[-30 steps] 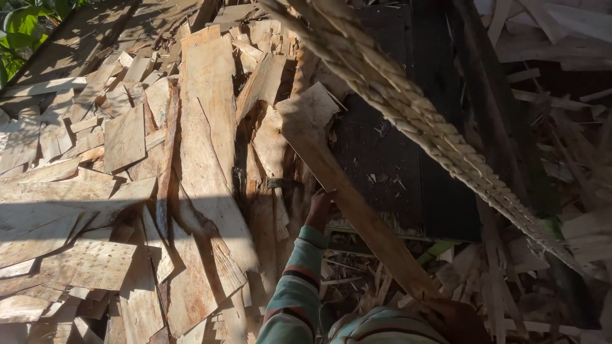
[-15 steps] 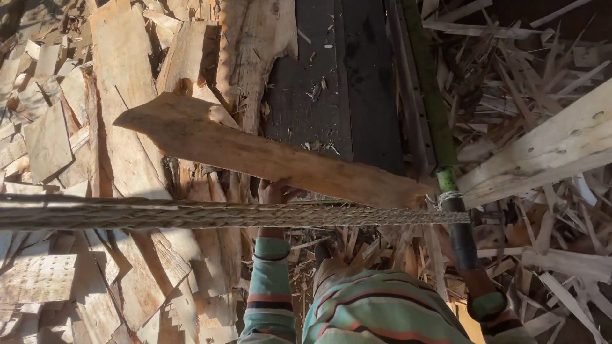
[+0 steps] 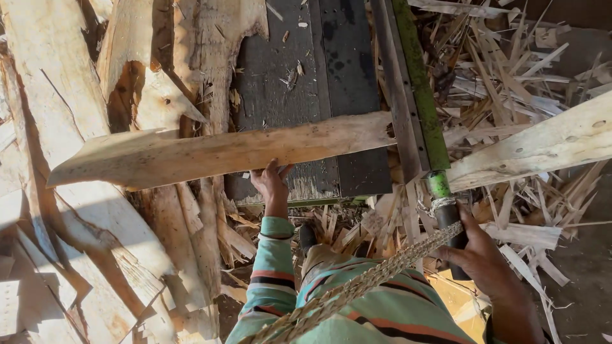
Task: The person uses a large blade attached to a rope swing to split wooden planks. They repeatedly pick up planks, place them on a wooden block, and swing the blade to split the wood into smaller pieces.
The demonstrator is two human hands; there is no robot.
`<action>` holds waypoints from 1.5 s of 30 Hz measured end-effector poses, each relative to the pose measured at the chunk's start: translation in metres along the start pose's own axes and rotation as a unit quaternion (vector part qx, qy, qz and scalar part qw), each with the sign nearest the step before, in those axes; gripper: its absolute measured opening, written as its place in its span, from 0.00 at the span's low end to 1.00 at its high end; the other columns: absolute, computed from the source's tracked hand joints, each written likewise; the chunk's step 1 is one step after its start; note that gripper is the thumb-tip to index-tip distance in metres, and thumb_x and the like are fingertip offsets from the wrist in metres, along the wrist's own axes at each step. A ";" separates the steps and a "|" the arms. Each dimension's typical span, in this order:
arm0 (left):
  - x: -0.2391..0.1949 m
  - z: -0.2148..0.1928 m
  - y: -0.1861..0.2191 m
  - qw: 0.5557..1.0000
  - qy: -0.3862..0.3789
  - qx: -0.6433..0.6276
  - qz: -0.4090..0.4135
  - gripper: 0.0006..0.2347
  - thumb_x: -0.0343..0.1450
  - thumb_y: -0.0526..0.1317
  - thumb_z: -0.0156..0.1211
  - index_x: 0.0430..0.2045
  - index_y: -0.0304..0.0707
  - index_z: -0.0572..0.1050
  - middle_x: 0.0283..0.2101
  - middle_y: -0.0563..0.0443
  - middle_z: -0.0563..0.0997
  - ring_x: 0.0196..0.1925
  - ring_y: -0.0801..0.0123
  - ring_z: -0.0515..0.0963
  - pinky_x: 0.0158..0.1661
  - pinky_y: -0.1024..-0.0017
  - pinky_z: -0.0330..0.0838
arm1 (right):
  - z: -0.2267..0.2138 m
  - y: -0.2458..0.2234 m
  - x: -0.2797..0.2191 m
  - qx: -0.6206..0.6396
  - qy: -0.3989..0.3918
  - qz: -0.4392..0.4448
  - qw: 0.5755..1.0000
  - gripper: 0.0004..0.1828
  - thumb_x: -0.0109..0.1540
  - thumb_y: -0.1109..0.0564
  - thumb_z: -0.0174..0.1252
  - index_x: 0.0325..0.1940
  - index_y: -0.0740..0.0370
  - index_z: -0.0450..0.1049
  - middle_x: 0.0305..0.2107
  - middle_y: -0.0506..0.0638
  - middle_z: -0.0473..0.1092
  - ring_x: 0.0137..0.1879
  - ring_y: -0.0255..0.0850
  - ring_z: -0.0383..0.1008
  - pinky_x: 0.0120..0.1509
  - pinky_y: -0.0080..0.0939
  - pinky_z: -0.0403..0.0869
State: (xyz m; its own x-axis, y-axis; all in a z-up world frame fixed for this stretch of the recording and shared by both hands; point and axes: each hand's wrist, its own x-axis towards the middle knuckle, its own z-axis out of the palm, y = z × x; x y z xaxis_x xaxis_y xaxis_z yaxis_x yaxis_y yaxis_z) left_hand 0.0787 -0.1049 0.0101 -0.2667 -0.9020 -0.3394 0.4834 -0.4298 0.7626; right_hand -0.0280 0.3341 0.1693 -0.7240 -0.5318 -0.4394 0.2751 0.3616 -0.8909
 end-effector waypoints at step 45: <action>-0.016 -0.008 0.037 0.998 0.055 -0.039 0.010 0.34 0.66 0.21 0.60 0.68 0.37 0.55 0.52 0.29 0.77 0.42 0.45 0.86 0.35 0.60 0.84 | 0.025 -0.006 0.005 -0.308 0.086 0.147 0.936 0.43 0.56 0.56 0.60 0.75 0.55 0.56 0.28 0.58 0.74 0.27 0.49 0.75 0.32 0.53 0.76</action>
State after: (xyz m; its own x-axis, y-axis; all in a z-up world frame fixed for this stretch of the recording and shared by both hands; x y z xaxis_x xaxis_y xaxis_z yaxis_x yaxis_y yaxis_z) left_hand 0.1077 -0.1067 0.0386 -0.1660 -0.9073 -0.3863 0.5521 -0.4101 0.7259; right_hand -0.0176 0.3097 0.1692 -0.7803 -0.2282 -0.5824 0.0992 0.8742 -0.4754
